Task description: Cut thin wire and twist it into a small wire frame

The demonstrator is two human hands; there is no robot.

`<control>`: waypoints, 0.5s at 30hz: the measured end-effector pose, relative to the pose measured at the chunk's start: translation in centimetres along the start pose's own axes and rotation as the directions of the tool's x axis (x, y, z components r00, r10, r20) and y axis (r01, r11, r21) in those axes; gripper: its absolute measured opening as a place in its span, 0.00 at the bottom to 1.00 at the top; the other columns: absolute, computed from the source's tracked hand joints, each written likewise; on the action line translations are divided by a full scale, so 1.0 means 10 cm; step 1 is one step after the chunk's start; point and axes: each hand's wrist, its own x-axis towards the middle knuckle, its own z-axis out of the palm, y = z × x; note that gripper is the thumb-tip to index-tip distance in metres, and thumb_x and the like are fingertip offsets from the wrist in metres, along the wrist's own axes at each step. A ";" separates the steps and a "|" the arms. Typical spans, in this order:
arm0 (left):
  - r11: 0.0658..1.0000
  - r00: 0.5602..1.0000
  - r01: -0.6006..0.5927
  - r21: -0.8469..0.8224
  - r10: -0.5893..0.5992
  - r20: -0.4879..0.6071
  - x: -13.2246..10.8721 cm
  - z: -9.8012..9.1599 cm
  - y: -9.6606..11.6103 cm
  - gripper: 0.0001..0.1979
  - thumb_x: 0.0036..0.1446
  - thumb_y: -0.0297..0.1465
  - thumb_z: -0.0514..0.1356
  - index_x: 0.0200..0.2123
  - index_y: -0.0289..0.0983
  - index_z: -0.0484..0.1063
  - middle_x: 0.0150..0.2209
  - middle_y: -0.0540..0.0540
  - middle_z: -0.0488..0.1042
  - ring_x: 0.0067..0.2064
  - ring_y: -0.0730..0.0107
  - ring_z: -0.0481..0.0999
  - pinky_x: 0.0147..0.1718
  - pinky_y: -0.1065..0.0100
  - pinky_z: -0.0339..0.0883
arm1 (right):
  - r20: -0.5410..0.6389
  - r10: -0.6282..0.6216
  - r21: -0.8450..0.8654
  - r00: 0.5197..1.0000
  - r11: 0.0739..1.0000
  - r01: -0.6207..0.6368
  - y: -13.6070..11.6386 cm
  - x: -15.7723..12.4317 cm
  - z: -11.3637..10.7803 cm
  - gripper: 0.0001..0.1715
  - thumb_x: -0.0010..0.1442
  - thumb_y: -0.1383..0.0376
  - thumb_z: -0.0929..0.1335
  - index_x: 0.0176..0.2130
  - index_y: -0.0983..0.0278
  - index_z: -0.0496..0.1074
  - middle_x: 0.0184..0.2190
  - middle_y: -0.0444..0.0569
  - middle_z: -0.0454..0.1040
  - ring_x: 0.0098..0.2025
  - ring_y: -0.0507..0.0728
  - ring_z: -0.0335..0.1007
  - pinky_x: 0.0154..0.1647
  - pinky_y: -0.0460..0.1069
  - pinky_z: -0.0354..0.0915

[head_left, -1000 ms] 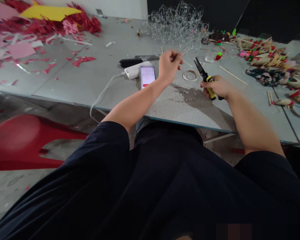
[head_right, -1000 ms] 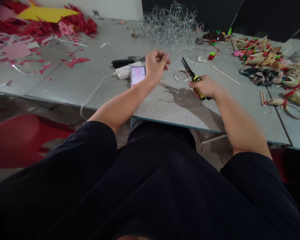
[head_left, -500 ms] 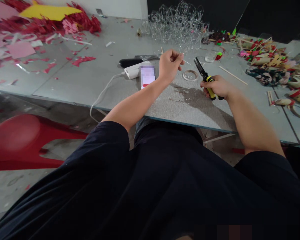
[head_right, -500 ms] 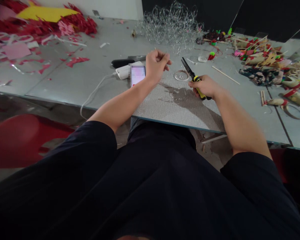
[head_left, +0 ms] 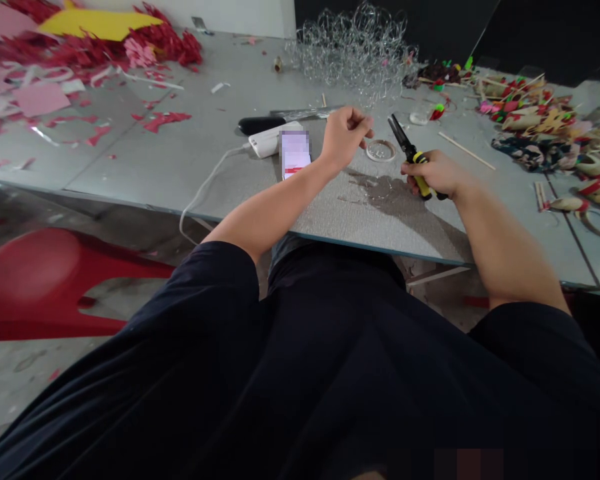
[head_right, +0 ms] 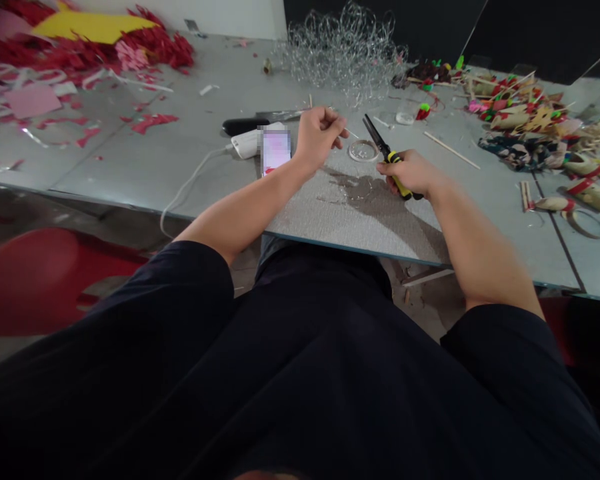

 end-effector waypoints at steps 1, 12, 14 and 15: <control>1.000 1.000 -0.003 -0.005 0.003 0.009 -0.01 0.00 0.00 0.18 0.80 0.33 0.72 0.35 0.49 0.73 0.36 0.51 0.89 0.36 0.69 0.81 0.41 0.57 0.84 | -0.003 0.004 0.005 1.000 1.000 -0.004 -0.01 -0.01 0.01 0.38 0.71 0.32 0.89 0.40 0.56 0.77 0.31 0.52 0.81 0.31 0.61 0.77 0.31 0.56 0.71; 0.999 0.999 -0.049 -0.013 0.049 -0.013 0.01 -0.02 0.01 0.20 0.67 0.50 0.77 0.29 0.54 0.73 0.35 0.47 0.87 0.35 0.55 0.83 0.44 0.44 0.87 | 0.000 -0.008 -0.044 1.000 0.999 0.008 -0.01 -0.02 0.01 0.34 0.71 0.35 0.88 0.38 0.54 0.78 0.31 0.51 0.81 0.30 0.63 0.76 0.31 0.57 0.72; 0.999 0.999 -0.031 0.014 0.031 0.005 -0.01 -0.02 0.07 0.23 0.64 0.53 0.79 0.29 0.55 0.72 0.34 0.47 0.86 0.37 0.52 0.84 0.45 0.42 0.87 | 0.007 -0.003 -0.069 1.000 0.998 0.003 -0.02 -0.03 0.02 0.34 0.73 0.36 0.87 0.37 0.54 0.77 0.31 0.52 0.80 0.31 0.63 0.75 0.34 0.58 0.72; 0.999 1.000 -0.008 0.044 0.007 0.014 -0.03 -0.01 0.10 0.26 0.62 0.56 0.81 0.28 0.55 0.70 0.33 0.47 0.86 0.40 0.49 0.86 0.46 0.42 0.87 | 0.011 -0.001 -0.084 1.000 0.996 0.002 -0.03 -0.05 0.03 0.35 0.75 0.35 0.87 0.37 0.55 0.76 0.31 0.52 0.80 0.31 0.62 0.75 0.35 0.59 0.72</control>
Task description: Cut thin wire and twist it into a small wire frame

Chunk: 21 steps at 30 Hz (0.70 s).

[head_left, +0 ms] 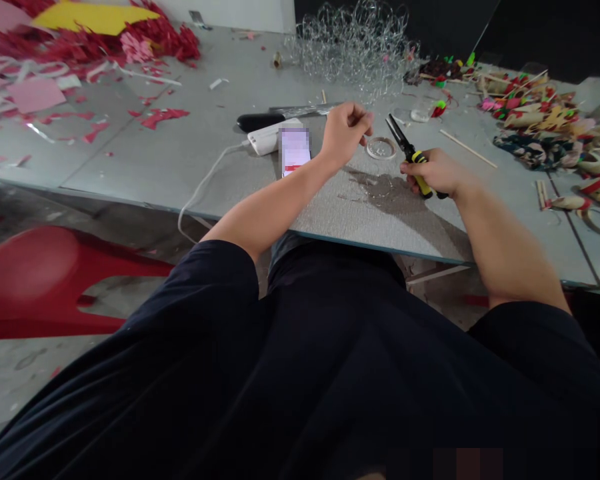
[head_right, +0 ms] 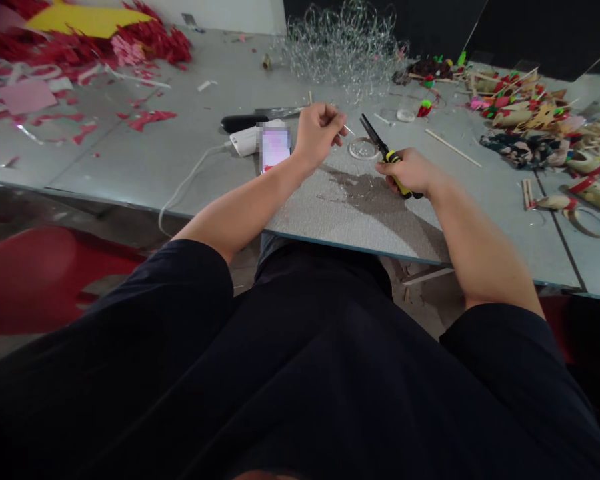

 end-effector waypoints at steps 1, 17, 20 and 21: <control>1.000 1.000 0.019 0.016 -0.019 0.004 -0.01 0.00 0.03 0.28 0.59 0.58 0.82 0.28 0.55 0.69 0.32 0.46 0.85 0.43 0.47 0.87 0.46 0.42 0.87 | 0.004 -0.001 -0.015 1.000 1.000 0.001 -0.01 -0.01 0.01 0.36 0.76 0.34 0.86 0.37 0.55 0.75 0.31 0.52 0.80 0.31 0.62 0.74 0.36 0.59 0.71; 0.994 0.997 0.054 -0.091 -0.048 0.061 0.01 -0.02 -0.13 0.20 0.63 0.59 0.77 0.31 0.58 0.76 0.34 0.46 0.85 0.52 0.40 0.92 0.48 0.40 0.86 | 0.088 -0.110 -0.336 0.990 0.932 0.134 -0.20 -0.17 0.08 0.26 0.79 0.43 0.84 0.40 0.55 0.78 0.32 0.50 0.81 0.31 0.62 0.72 0.37 0.60 0.65; 0.997 0.998 -0.046 -0.065 0.043 -0.044 0.00 -0.08 -0.05 0.18 0.66 0.57 0.73 0.30 0.59 0.75 0.37 0.46 0.86 0.46 0.42 0.90 0.52 0.38 0.84 | 0.042 -0.098 -0.241 0.994 0.965 0.105 -0.12 -0.12 0.05 0.34 0.78 0.37 0.84 0.37 0.55 0.75 0.30 0.51 0.79 0.29 0.61 0.71 0.33 0.59 0.66; 0.997 0.997 -0.056 -0.060 0.052 -0.065 0.01 -0.10 -0.03 0.18 0.66 0.58 0.72 0.30 0.59 0.75 0.37 0.46 0.86 0.45 0.42 0.90 0.52 0.38 0.85 | 0.024 -0.088 -0.201 0.996 0.975 0.091 -0.09 -0.10 0.04 0.35 0.78 0.36 0.84 0.36 0.55 0.74 0.30 0.51 0.78 0.29 0.61 0.71 0.33 0.59 0.66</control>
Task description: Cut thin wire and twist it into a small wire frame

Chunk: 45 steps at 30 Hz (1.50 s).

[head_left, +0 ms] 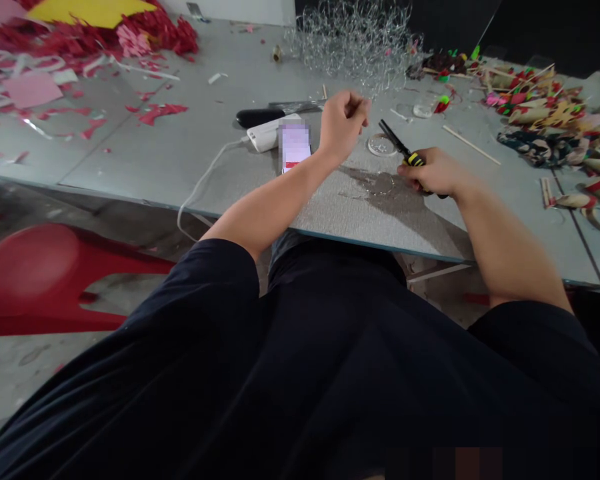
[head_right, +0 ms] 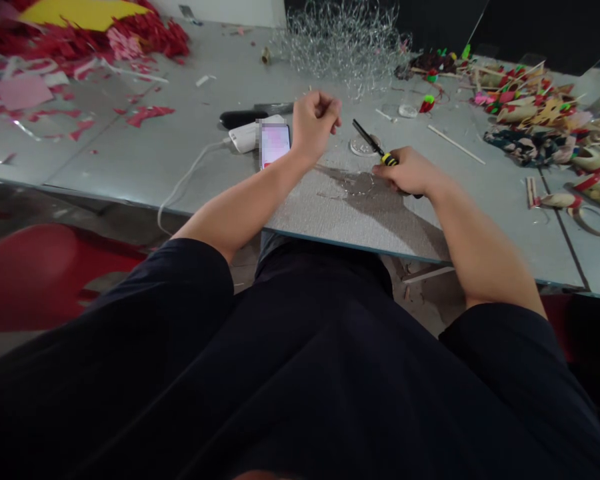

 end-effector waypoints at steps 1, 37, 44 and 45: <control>1.000 1.000 0.007 0.001 -0.007 -0.009 0.01 -0.01 0.01 0.18 0.65 0.59 0.72 0.30 0.60 0.76 0.38 0.45 0.87 0.46 0.41 0.90 0.52 0.38 0.85 | -0.015 0.015 0.041 1.000 0.999 -0.014 0.03 0.02 0.00 0.36 0.78 0.36 0.84 0.36 0.55 0.74 0.30 0.51 0.78 0.30 0.60 0.71 0.33 0.58 0.67; 0.999 0.999 -0.018 -0.044 0.020 0.042 0.05 0.04 -0.17 0.19 0.70 0.54 0.75 0.34 0.53 0.76 0.40 0.46 0.90 0.39 0.54 0.84 0.51 0.44 0.83 | -0.042 0.150 0.283 0.988 0.950 -0.132 -0.08 -0.01 -0.03 0.36 0.77 0.35 0.86 0.42 0.54 0.73 0.30 0.51 0.78 0.35 0.62 0.73 0.39 0.59 0.71; 0.995 0.997 0.040 -0.087 -0.034 0.076 0.03 0.00 -0.14 0.21 0.64 0.60 0.78 0.33 0.56 0.78 0.40 0.48 0.92 0.47 0.47 0.89 0.58 0.38 0.84 | -0.032 0.154 0.255 0.988 0.957 -0.141 -0.04 0.01 -0.02 0.31 0.83 0.40 0.83 0.42 0.56 0.72 0.30 0.51 0.78 0.36 0.62 0.73 0.41 0.59 0.72; 0.993 0.996 0.057 -0.104 -0.049 0.080 0.02 0.00 -0.11 0.21 0.63 0.59 0.79 0.33 0.57 0.77 0.40 0.48 0.92 0.49 0.44 0.91 0.58 0.36 0.84 | -0.030 0.142 0.242 0.989 0.961 -0.131 -0.01 0.03 -0.03 0.34 0.80 0.36 0.84 0.42 0.55 0.73 0.30 0.51 0.78 0.35 0.62 0.74 0.41 0.59 0.73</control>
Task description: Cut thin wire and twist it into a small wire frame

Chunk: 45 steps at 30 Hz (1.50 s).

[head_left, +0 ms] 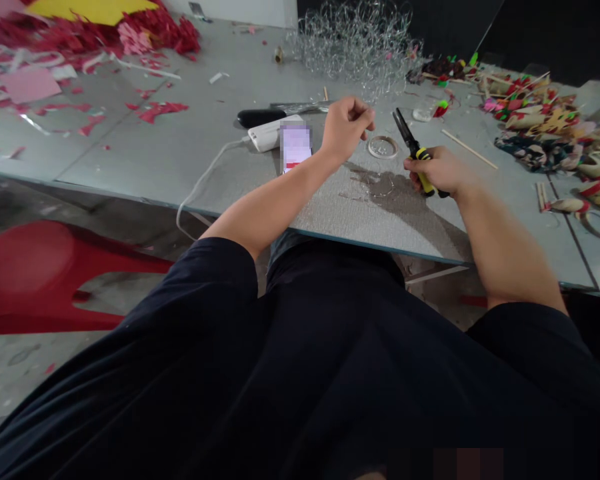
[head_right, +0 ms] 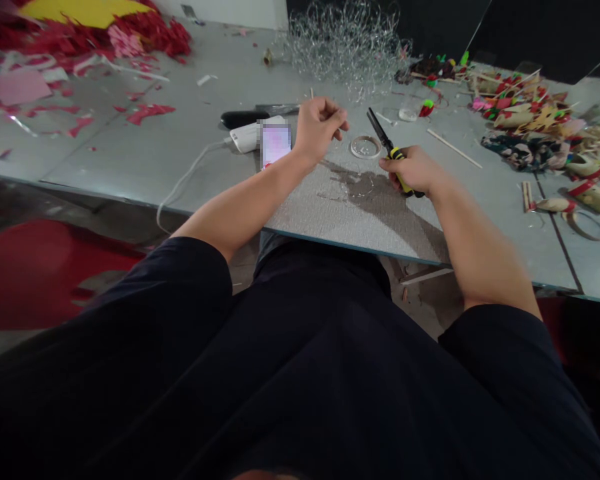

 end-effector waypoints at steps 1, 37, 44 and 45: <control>1.000 1.000 0.015 -0.012 -0.015 0.002 -0.01 0.01 0.03 0.21 0.61 0.59 0.79 0.32 0.56 0.77 0.40 0.47 0.92 0.51 0.42 0.91 0.57 0.35 0.83 | 0.004 -0.010 -0.007 1.000 1.000 0.011 0.03 0.02 -0.01 0.37 0.76 0.33 0.85 0.42 0.55 0.73 0.31 0.52 0.79 0.35 0.62 0.74 0.40 0.59 0.73; 0.988 0.994 0.040 0.147 -0.054 0.094 -0.04 0.13 -0.02 0.17 0.72 0.39 0.73 0.28 0.54 0.77 0.35 0.47 0.89 0.38 0.50 0.86 0.50 0.42 0.85 | 0.044 -0.116 -0.221 0.992 0.967 0.123 0.04 0.03 0.01 0.33 0.77 0.38 0.85 0.35 0.55 0.76 0.32 0.53 0.81 0.30 0.60 0.73 0.32 0.57 0.70; 0.993 0.992 0.034 0.114 -0.047 0.113 0.01 0.12 -0.14 0.16 0.70 0.45 0.75 0.29 0.55 0.78 0.35 0.45 0.89 0.40 0.47 0.86 0.53 0.39 0.88 | 0.047 -0.123 -0.233 0.991 0.964 0.131 0.05 0.03 0.00 0.41 0.73 0.27 0.85 0.35 0.54 0.75 0.31 0.53 0.81 0.30 0.62 0.73 0.31 0.60 0.74; 0.993 0.992 0.028 0.117 -0.042 0.119 0.02 0.11 -0.16 0.16 0.71 0.47 0.75 0.30 0.55 0.78 0.36 0.45 0.89 0.39 0.47 0.86 0.54 0.38 0.88 | 0.051 -0.125 -0.229 0.991 0.964 0.134 0.06 0.03 0.00 0.41 0.73 0.27 0.85 0.35 0.54 0.76 0.31 0.53 0.81 0.30 0.62 0.73 0.32 0.61 0.74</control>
